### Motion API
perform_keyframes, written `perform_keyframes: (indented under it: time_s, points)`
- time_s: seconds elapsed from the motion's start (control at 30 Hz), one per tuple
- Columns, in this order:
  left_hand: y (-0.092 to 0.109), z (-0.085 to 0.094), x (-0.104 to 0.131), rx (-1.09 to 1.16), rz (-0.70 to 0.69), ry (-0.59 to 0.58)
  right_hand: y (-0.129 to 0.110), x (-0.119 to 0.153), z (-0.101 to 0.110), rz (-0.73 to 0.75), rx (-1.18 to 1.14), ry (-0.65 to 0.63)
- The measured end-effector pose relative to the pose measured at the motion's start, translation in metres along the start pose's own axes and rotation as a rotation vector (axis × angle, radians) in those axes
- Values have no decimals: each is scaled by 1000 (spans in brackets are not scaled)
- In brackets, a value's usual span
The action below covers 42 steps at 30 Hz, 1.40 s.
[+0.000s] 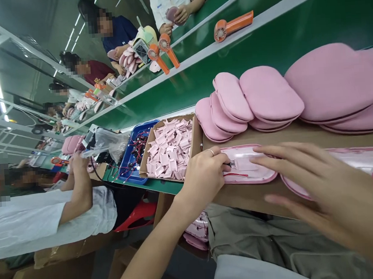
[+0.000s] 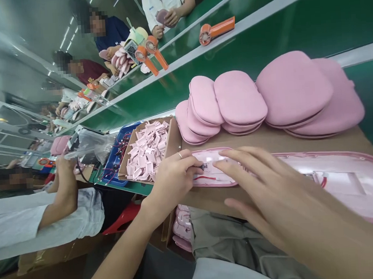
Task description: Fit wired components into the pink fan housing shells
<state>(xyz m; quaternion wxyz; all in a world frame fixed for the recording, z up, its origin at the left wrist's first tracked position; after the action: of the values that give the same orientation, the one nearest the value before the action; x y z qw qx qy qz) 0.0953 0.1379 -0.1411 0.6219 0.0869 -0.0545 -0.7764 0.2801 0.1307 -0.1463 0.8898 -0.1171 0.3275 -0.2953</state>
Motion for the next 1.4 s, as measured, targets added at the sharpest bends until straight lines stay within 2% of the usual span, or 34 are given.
perform_keyframes:
  time_s: [0.07,0.17,0.27,0.37,0.43,0.47,0.53,0.57,0.6,0.63,0.73,0.8,0.9,1.07,1.2,1.27,1.33,1.4]
  points:
    - [2,-3,-3,-82,22,-38,-5,-12,-12,84,79,1]
    - [7,-8,-7,-140,58,-111,-1,-22,-28,86,126,-2]
    - [17,-9,-5,-184,58,-116,1,-24,-39,128,122,-38]
    - [25,-1,9,-176,0,-33,5,-25,-43,136,108,-84]
    - [20,18,25,-79,-2,120,7,-26,-40,120,124,-86]
    - [11,33,34,-23,38,226,7,-26,-38,120,137,-80]
    - [-20,63,56,38,221,411,3,-28,-33,140,144,-74]
    - [-39,73,65,22,344,439,0,-29,-29,142,127,-71]
    - [-58,79,72,-13,467,413,-3,-32,-25,135,91,-70]
    - [-75,81,76,-31,559,339,-5,-36,-21,112,48,-66]
    - [-105,72,77,1,675,121,-16,-49,-9,51,-51,-26]
    - [-109,68,75,9,665,100,-29,-57,-6,59,-79,1]
    - [-103,66,74,-40,630,128,-50,-64,-8,104,-108,12]
    - [-92,75,80,-82,587,260,-75,-62,-16,57,-195,86]
    - [-100,68,80,-38,631,176,-90,-56,-32,30,-300,80]
    - [-105,66,79,1,637,186,-95,-53,-40,28,-348,64]
    - [-103,69,78,29,567,264,-97,-52,-44,22,-399,52]
    - [-91,79,81,20,427,425,-96,-53,-43,-7,-460,70]
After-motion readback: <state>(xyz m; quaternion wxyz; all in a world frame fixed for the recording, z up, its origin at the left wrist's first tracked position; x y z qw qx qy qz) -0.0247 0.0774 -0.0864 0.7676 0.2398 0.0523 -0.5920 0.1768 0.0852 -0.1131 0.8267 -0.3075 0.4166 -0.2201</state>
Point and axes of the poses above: each hand's wrist, its own x-axis away from the middle knuckle, its own z-axis out of the back of the hand, y = z × x, the point moved 8 cm from there along -x, towards the middle knuckle, and after that the axes turned 1 degree about -x, right-handed, at the moved point
